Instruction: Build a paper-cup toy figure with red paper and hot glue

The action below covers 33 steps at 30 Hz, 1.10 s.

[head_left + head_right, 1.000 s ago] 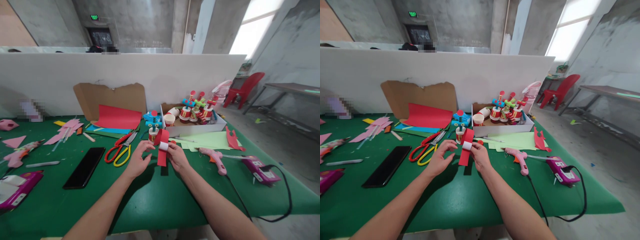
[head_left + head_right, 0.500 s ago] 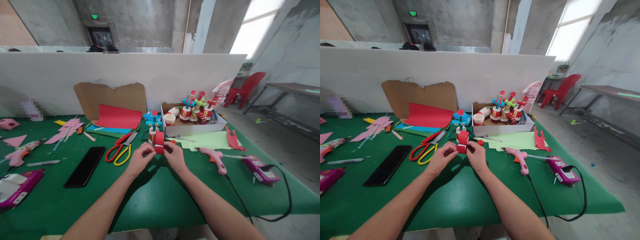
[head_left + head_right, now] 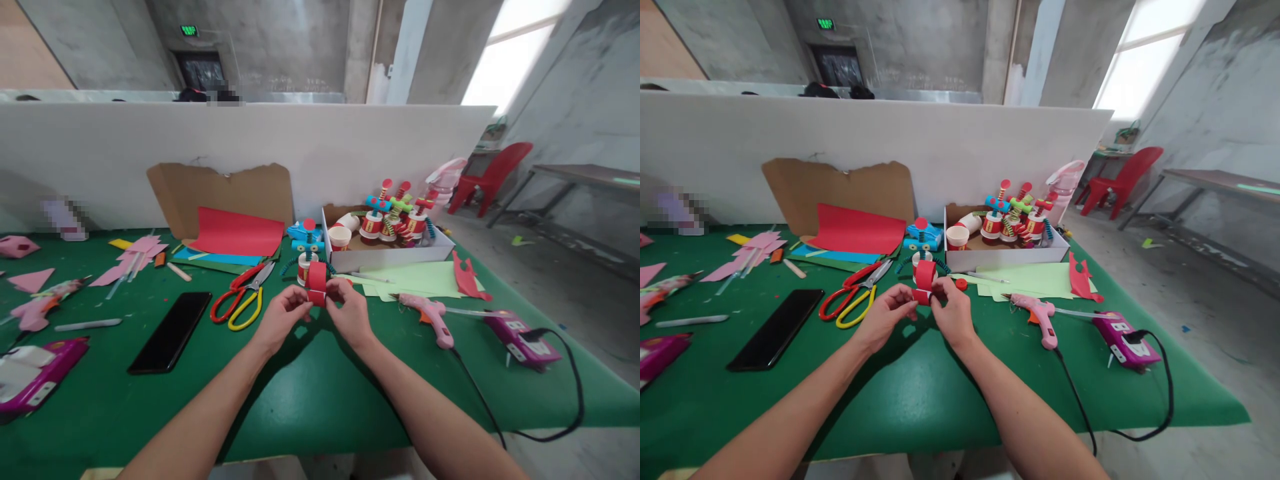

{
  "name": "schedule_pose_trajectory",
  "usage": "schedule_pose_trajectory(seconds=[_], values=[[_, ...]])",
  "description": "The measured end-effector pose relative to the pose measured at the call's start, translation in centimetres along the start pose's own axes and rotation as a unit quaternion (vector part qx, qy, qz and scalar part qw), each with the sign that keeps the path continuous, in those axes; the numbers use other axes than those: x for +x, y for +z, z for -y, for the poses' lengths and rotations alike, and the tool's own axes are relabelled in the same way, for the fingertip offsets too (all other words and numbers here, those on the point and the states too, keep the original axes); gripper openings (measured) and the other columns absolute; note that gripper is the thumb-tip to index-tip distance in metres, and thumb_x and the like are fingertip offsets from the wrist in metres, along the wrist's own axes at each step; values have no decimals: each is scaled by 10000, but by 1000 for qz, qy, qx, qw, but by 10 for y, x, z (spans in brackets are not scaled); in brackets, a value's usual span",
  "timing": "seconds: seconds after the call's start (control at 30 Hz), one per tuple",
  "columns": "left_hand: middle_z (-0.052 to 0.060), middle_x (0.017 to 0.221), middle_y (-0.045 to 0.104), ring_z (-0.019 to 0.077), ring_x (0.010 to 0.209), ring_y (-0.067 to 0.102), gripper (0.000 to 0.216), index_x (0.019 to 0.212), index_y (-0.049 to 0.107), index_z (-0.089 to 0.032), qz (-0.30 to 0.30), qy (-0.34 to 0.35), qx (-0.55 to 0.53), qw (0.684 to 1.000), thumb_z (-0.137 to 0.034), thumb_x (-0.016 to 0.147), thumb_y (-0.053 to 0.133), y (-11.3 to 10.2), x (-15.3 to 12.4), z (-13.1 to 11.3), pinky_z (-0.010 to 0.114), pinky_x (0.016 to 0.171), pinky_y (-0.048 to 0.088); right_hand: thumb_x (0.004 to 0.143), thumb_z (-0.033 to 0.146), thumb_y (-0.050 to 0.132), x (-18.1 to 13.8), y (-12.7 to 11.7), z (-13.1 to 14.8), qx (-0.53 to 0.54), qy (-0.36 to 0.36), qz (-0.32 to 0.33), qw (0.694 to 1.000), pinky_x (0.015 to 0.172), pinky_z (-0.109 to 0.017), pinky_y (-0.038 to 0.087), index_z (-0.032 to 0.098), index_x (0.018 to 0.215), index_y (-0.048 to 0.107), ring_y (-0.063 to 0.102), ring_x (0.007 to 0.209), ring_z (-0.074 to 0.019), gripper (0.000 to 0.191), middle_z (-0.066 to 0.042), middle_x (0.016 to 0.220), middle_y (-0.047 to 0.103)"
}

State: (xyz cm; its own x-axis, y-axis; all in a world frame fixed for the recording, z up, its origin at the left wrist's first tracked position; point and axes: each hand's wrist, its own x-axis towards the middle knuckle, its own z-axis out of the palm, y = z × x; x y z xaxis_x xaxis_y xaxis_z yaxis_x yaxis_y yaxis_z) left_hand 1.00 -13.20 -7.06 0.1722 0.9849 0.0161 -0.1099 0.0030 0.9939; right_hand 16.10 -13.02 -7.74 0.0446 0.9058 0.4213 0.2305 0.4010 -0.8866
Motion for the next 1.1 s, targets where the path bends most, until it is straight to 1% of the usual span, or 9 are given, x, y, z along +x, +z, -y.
schedule_pose_trajectory(seconds=[0.17, 0.27, 0.37, 0.43, 0.53, 0.63, 0.77, 0.97, 1.1], values=[[-42, 513, 531, 73, 463, 459, 360, 723, 661, -139, 10, -62, -30, 998, -449, 594, 792, -2, 0, 3, 213, 490, 413, 725, 185, 491, 0, -1, 0, -35, -25, 29, 999, 731, -291, 519, 223, 824, 562, 618, 720, -161, 127, -3, 787, 645], [-24, 498, 554, 75, 444, 466, 376, 707, 689, -129, -2, -77, -42, 996, -458, 568, 808, -2, 1, 3, 217, 476, 410, 729, 188, 510, 1, -1, -1, -26, -35, 33, 998, 776, -300, 522, 214, 897, 569, 631, 787, -166, 180, -23, 861, 654], [-3, 537, 609, 86, 468, 503, 360, 724, 714, -133, -46, -45, -31, 997, -445, 569, 804, -2, 2, 3, 223, 504, 435, 756, 247, 553, 4, -4, 0, -9, -17, 1, 1000, 758, -299, 523, 205, 956, 571, 621, 802, -169, 205, -43, 900, 648], [-4, 543, 622, 89, 470, 508, 332, 726, 725, -137, -74, -15, 0, 997, -430, 584, 788, -3, 2, 2, 221, 508, 436, 786, 303, 560, 5, -5, 1, -5, 5, -19, 1000, 689, -279, 509, 200, 897, 586, 592, 726, -155, 154, -33, 822, 632], [-7, 555, 637, 93, 473, 510, 290, 738, 741, -139, -91, 31, 50, 994, -397, 606, 757, -3, 2, 0, 217, 505, 433, 785, 378, 592, 4, -5, 4, 17, 42, 11, 999, 570, -248, 449, 187, 851, 634, 503, 585, -123, 206, 5, 671, 570], [-10, 556, 642, 103, 475, 518, 273, 760, 747, -144, -100, 52, 67, 991, -382, 630, 728, -3, 1, 0, 222, 501, 442, 751, 398, 631, 3, -3, 3, 51, 76, 53, 994, 507, -236, 390, 176, 970, 673, 434, 517, -103, 314, 36, 605, 511], [-13, 543, 635, 105, 472, 522, 257, 751, 742, -144, -124, 55, 60, 989, -376, 644, 718, -2, 2, 1, 223, 499, 454, 740, 397, 646, 3, -1, -1, 77, 104, 48, 990, 482, -234, 368, 180, 989, 666, 420, 483, -96, 330, 47, 586, 504], [-1, 552, 645, 104, 461, 520, 305, 812, 758, -135, -66, 42, 38, 996, -386, 640, 733, 0, 2, 3, 225, 482, 441, 719, 417, 663, 1, 1, -4, 88, 105, 57, 989, 458, -236, 367, 193, 811, 676, 428, 449, -101, 242, 41, 543, 529], [18, 630, 687, 103, 490, 544, 336, 859, 755, -140, -45, 30, -11, 998, -373, 617, 764, 3, 2, 3, 241, 536, 469, 703, 394, 669, -1, 2, -1, 88, 89, 44, 991, 495, -246, 419, 192, 765, 663, 488, 490, -114, 211, 12, 613, 606]])
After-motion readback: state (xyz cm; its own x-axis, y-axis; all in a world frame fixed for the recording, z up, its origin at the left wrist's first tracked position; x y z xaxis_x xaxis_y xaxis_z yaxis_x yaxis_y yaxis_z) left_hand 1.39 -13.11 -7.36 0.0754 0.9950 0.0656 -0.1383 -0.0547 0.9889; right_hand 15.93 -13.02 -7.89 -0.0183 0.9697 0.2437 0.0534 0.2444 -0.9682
